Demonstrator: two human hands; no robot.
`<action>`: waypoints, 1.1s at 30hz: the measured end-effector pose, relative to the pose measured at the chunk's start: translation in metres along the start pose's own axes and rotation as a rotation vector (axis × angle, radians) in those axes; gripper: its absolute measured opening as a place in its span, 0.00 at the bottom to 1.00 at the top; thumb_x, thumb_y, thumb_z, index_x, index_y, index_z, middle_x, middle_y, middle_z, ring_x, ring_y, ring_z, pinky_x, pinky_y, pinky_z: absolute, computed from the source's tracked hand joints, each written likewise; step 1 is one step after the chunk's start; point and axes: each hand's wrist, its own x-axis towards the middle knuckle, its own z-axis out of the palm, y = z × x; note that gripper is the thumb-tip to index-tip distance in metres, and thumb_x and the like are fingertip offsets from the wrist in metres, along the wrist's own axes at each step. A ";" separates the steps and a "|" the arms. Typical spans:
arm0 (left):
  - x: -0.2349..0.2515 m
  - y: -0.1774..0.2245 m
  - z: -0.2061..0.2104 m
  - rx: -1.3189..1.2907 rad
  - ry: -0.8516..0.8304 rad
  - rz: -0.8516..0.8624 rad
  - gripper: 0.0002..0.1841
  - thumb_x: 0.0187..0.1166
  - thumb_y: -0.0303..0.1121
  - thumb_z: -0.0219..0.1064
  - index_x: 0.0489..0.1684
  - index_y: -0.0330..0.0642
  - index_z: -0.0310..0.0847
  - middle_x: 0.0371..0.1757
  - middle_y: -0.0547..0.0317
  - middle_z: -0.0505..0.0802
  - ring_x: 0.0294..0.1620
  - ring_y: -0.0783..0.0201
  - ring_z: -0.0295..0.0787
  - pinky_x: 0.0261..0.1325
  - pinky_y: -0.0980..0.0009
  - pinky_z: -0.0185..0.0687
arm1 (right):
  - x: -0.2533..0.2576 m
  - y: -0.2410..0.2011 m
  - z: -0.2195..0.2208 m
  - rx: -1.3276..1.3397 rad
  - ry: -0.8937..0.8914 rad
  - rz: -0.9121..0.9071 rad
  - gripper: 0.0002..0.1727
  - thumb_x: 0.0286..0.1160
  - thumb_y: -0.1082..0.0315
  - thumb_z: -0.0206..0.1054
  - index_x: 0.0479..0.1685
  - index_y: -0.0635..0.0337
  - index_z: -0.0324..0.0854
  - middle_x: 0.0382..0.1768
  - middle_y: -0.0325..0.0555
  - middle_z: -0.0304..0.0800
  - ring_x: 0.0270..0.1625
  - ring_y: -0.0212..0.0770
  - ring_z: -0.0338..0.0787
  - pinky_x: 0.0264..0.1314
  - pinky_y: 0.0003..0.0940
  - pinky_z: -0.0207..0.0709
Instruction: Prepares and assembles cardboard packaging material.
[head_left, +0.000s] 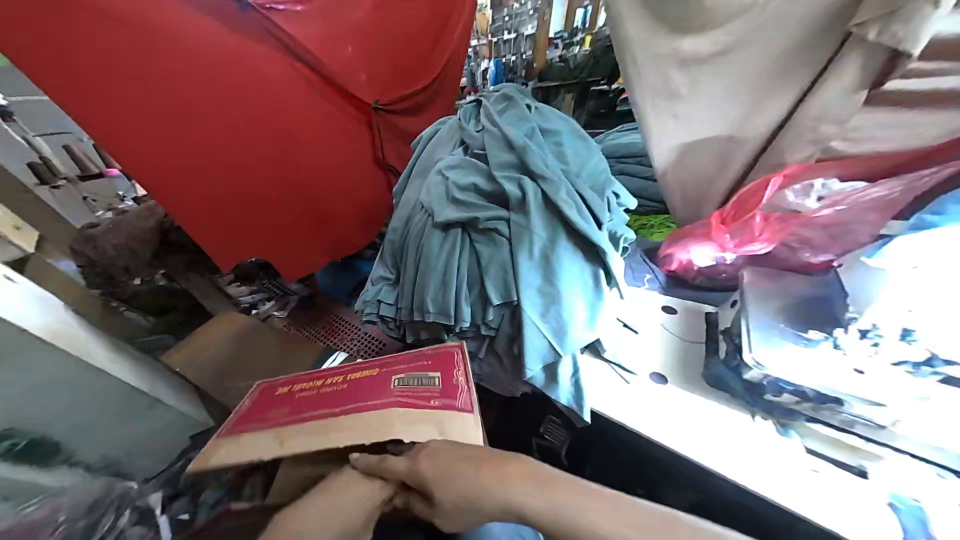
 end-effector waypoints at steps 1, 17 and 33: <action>-0.002 -0.007 -0.020 0.057 -0.069 -0.055 0.12 0.85 0.26 0.62 0.58 0.36 0.88 0.52 0.39 0.94 0.55 0.40 0.93 0.63 0.40 0.85 | 0.003 -0.006 -0.011 -0.087 0.000 -0.034 0.33 0.92 0.62 0.54 0.95 0.42 0.53 0.55 0.65 0.90 0.56 0.67 0.90 0.58 0.69 0.79; -0.016 -0.041 -0.170 0.276 -0.263 -0.199 0.11 0.75 0.20 0.64 0.50 0.34 0.89 0.46 0.42 0.92 0.54 0.44 0.87 0.65 0.43 0.74 | 0.048 -0.049 -0.079 -0.669 -0.271 -0.286 0.25 0.64 0.65 0.81 0.59 0.71 0.86 0.76 0.60 0.79 0.89 0.61 0.62 0.95 0.56 0.38; 0.079 -0.136 0.019 0.137 0.453 0.382 0.33 0.93 0.40 0.47 0.11 0.31 0.79 0.16 0.45 0.85 0.28 0.48 0.90 0.46 0.54 0.84 | 0.025 0.040 0.055 -0.313 -0.264 -0.017 0.21 0.83 0.56 0.66 0.36 0.70 0.88 0.36 0.67 0.91 0.49 0.70 0.91 0.60 0.70 0.75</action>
